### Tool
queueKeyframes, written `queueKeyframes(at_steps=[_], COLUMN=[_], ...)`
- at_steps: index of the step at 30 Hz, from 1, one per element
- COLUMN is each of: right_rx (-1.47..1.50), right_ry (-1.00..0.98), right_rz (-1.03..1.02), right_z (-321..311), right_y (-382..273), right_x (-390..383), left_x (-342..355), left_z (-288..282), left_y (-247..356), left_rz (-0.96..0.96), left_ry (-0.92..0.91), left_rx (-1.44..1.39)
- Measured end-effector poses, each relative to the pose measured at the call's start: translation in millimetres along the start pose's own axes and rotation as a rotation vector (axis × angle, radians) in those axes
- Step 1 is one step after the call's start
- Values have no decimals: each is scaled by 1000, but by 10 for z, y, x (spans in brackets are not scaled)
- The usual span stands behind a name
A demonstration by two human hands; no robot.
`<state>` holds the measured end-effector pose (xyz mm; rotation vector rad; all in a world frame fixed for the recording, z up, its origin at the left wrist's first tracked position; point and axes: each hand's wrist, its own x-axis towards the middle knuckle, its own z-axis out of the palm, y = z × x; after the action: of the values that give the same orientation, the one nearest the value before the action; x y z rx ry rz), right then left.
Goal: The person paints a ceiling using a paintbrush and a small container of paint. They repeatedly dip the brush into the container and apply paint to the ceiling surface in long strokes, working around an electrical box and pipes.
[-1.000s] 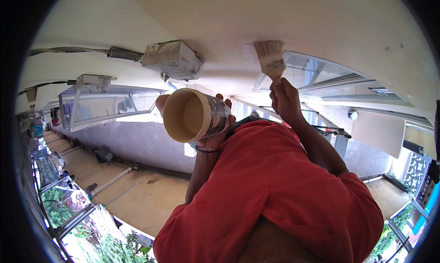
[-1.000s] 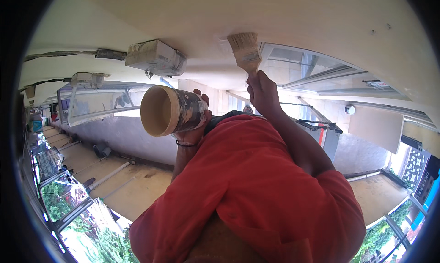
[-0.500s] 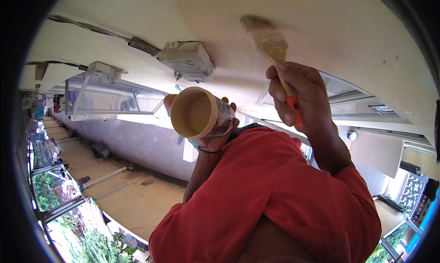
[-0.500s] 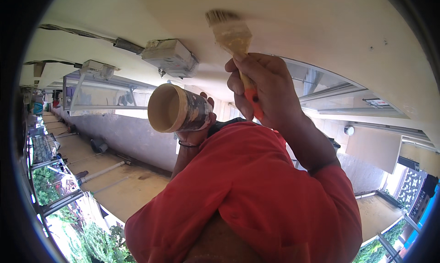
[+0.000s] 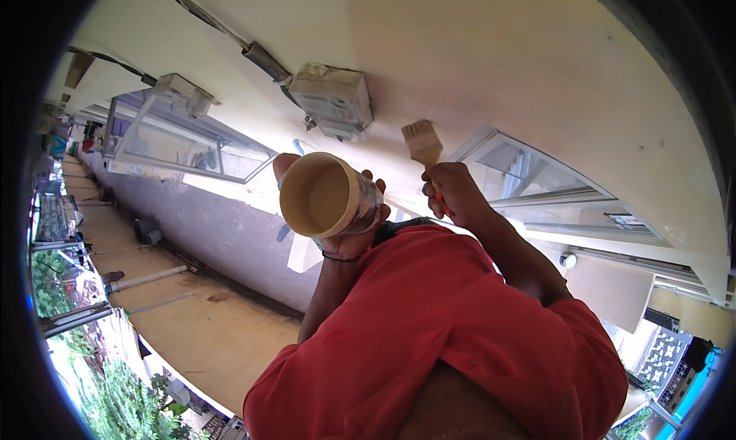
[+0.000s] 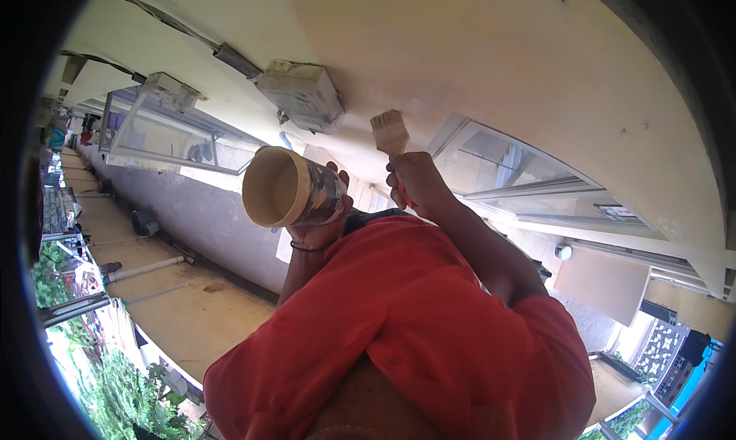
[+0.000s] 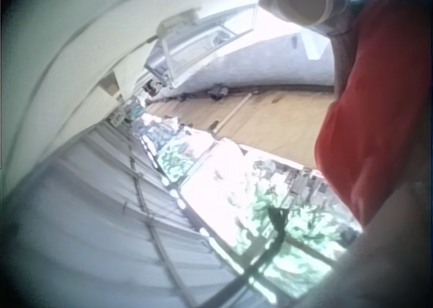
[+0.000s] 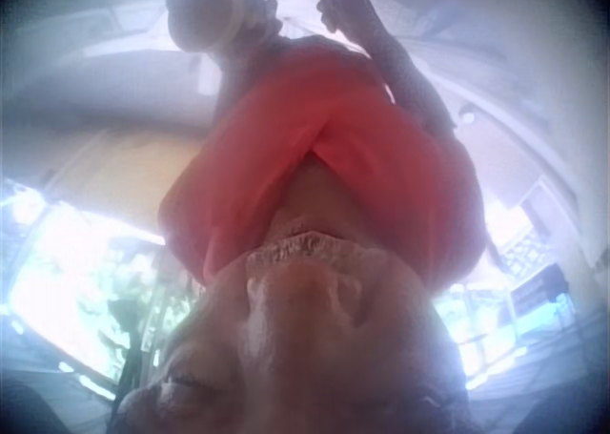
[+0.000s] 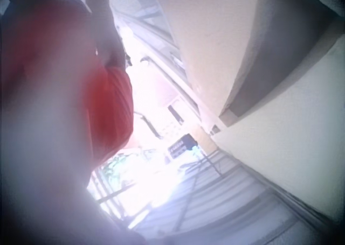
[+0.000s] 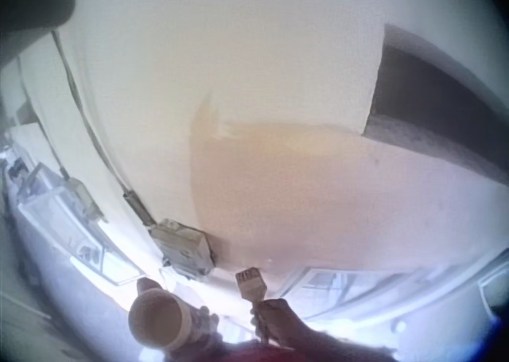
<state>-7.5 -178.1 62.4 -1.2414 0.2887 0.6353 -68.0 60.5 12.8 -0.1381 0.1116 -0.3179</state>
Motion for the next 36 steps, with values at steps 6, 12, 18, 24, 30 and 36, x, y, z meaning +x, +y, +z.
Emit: queueKeyframes(at_steps=[6, 12, 18, 24, 30, 36], right_rx=[-232, -264, -289, -240, -182, -15], right_ry=[-39, 7, -13, -59, 52, -3], right_rz=[-818, -504, -198, -900, -335, -360], right_z=[601, 392, 277, 851, 226, 54], right_y=[-1191, -439, -189, -1277, -115, -326], right_x=[-899, 179, -73, -258, 371, -326], left_x=[11, 88, -73, -48, 35, 34], left_z=[-74, 8, -17, -9, -43, -32], left_y=[86, -36, 31, 56, 2, 0], left_rz=[17, -5, 58, 27, -28, -34], left_ry=[-50, -97, -45, -30, 10, 28], left_rx=[43, 55, 46, -15, -63, 32])
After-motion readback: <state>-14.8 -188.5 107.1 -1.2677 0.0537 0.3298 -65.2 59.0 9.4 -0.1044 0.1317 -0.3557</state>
